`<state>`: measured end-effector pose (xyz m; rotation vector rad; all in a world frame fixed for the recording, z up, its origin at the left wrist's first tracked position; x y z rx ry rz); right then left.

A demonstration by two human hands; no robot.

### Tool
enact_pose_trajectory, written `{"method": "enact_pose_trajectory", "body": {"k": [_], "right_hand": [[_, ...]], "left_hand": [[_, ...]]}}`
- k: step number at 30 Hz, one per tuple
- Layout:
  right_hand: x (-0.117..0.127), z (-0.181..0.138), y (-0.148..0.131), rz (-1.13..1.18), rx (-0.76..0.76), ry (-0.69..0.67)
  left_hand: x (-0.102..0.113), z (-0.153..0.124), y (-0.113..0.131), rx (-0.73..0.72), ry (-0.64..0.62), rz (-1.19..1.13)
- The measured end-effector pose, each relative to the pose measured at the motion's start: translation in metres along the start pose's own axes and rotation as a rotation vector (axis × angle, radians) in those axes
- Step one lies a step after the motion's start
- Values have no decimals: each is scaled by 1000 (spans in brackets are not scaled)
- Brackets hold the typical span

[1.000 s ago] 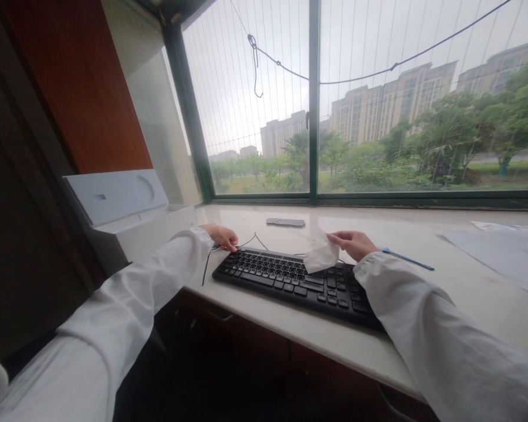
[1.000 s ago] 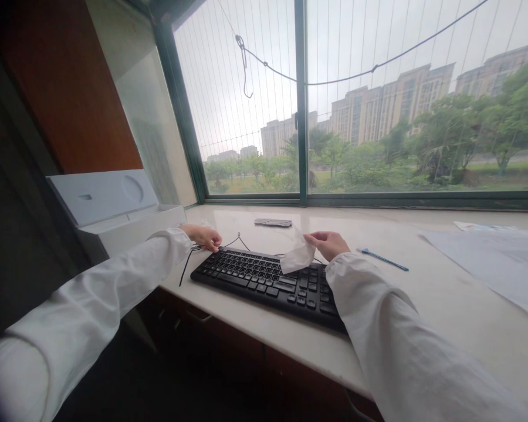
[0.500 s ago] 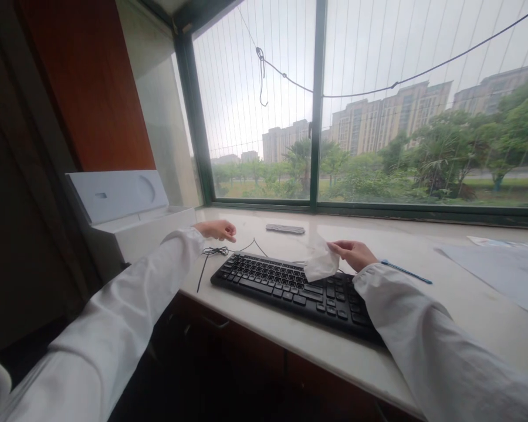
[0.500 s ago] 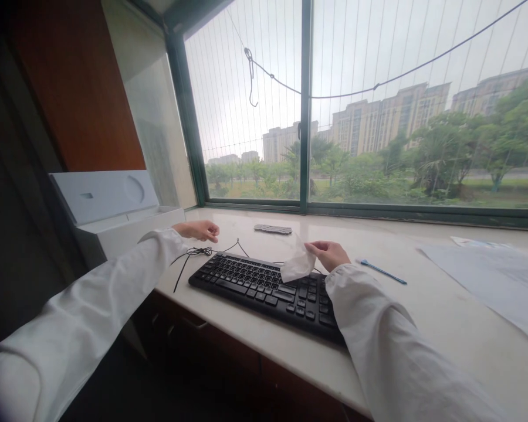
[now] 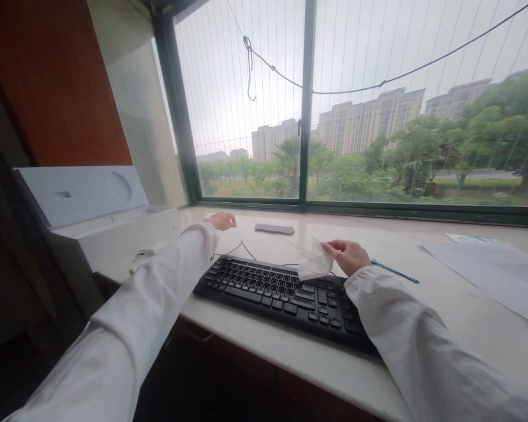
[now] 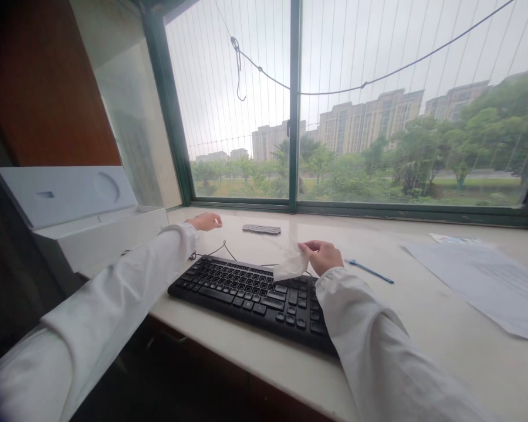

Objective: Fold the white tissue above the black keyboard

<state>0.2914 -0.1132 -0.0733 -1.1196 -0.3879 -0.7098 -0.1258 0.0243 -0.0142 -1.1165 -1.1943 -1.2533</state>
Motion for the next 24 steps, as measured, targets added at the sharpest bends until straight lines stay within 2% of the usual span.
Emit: {"method": "enact_pose_trajectory", "body": {"k": [7, 11, 18, 24], "right_hand": [[0, -7, -8, -175, 122, 67], [-2, -11, -11, -236, 164, 73], [-1, -17, -19, -312, 211, 55], [-2, -18, -18, -332, 224, 20]], "left_hand": [[-28, 64, 47, -8, 10, -11], [-43, 92, 64, -18, 18, -11], [-68, 126, 68, -8, 21, 2], [-75, 142, 64, -10, 27, -12]]}}
Point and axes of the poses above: each hand's wrist, its own z-axis towards the middle knuckle, its own x-axis out of the back of the hand, y = z × x, the point moved 1 cm from there along z, towards the middle knuckle, and after that the axes turned 6 degrees about x, right-handed, at the moved point
